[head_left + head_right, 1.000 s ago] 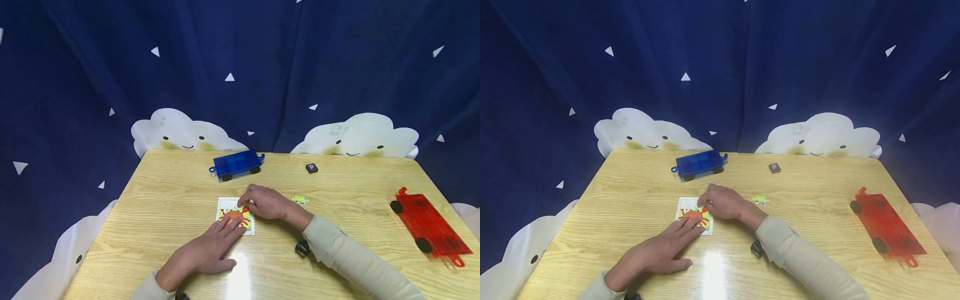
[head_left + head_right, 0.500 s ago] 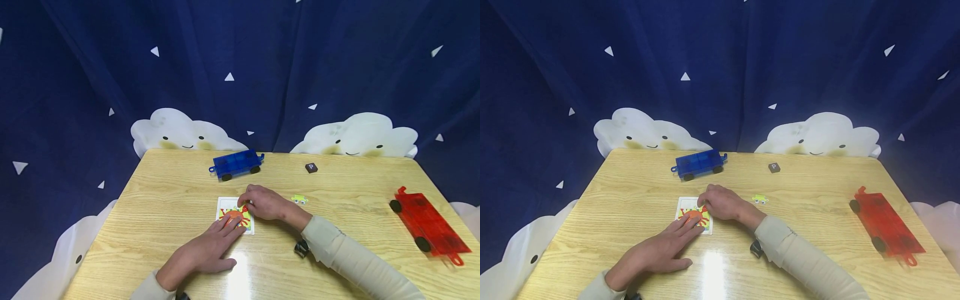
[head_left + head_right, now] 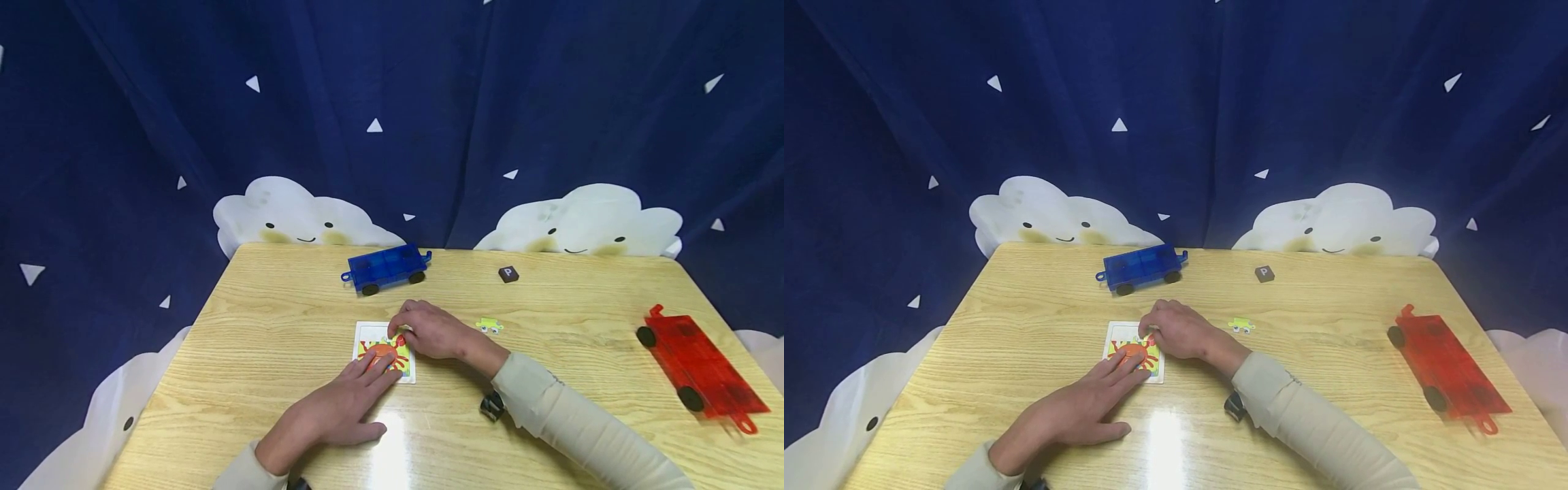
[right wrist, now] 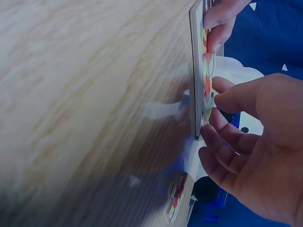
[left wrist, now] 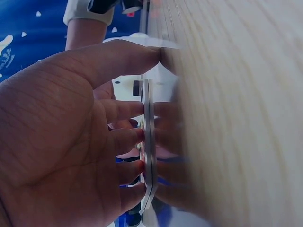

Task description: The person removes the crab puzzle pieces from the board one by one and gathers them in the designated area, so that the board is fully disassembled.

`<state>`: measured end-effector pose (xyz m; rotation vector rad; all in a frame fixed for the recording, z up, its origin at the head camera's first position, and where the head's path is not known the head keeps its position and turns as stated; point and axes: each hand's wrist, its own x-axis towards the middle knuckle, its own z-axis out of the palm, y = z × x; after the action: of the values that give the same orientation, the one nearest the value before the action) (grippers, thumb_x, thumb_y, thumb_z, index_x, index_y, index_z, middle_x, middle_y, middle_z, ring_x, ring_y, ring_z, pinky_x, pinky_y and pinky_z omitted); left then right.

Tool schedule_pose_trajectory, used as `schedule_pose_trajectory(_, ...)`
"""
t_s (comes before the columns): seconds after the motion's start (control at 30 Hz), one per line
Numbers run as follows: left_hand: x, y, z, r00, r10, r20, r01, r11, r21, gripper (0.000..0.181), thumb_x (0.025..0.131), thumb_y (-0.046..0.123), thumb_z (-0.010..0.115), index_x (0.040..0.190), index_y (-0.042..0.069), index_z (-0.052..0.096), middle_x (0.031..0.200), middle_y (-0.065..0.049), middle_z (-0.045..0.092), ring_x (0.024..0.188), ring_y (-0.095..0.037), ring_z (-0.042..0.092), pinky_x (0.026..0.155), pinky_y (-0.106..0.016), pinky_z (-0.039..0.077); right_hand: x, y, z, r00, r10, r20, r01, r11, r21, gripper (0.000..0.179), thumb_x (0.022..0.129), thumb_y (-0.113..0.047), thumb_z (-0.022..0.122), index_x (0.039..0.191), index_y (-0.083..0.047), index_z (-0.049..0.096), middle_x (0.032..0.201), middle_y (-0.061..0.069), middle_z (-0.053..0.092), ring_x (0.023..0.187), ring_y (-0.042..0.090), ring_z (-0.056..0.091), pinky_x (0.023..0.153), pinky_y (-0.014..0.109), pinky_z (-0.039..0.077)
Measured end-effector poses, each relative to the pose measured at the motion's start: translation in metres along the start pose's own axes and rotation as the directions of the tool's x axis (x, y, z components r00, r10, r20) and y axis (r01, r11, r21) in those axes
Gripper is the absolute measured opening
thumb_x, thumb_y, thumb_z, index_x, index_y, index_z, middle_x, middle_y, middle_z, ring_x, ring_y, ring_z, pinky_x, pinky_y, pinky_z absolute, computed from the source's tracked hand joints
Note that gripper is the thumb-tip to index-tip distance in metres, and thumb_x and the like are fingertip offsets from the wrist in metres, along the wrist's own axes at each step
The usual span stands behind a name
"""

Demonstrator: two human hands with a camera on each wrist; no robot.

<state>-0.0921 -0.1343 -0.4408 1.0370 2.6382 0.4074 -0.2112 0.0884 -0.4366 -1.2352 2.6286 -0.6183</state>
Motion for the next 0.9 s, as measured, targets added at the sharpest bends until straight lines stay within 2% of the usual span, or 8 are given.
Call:
schedule_pose_trajectory(0.33,0.0006,0.0008,-0.0015,1.0,-0.006,0.014,0.007,1.0,-0.007,0.076,0.094,0.037,0.067,0.159,0.008,0.038,0.167,-0.014,0.026,0.154,-0.038,0.016,0.12,-0.049,0.024,0.0031,-0.0007,-0.0006,0.999,0.05,-0.016,-0.05,0.999,0.019,0.023,0.102,-0.006,0.059,0.122,-0.012,0.071,0.107,0.002,0.064,0.094,0.016,0.058,0.092,0.038,0.051)
schedule_pose_trajectory(0.67,0.0009,-0.001,0.0,1.0,-0.002,0.006,0.002,1.0,-0.006,0.076,0.094,0.037,0.067,0.158,0.008,0.038,0.167,-0.014,0.026,0.154,-0.038,0.016,0.121,-0.049,0.023,0.0066,0.0009,-0.007,0.997,-0.012,-0.072,0.015,0.999,0.048,0.018,0.101,-0.003,0.061,0.109,-0.009,0.075,0.101,0.0,0.069,0.093,0.015,0.063,0.092,0.039,0.052)
schedule_pose_trajectory(0.9,0.0009,-0.001,0.0003,1.0,-0.005,0.006,0.005,1.0,-0.006,0.076,0.094,0.037,0.067,0.158,0.008,0.038,0.168,-0.014,0.026,0.154,-0.038,0.016,0.121,-0.049,0.023,0.0075,0.0001,-0.0069,0.998,0.003,-0.066,0.001,0.998,0.059,0.018,0.101,-0.003,0.06,0.11,-0.009,0.075,0.102,-0.001,0.069,0.095,0.015,0.063,0.093,0.038,0.051)
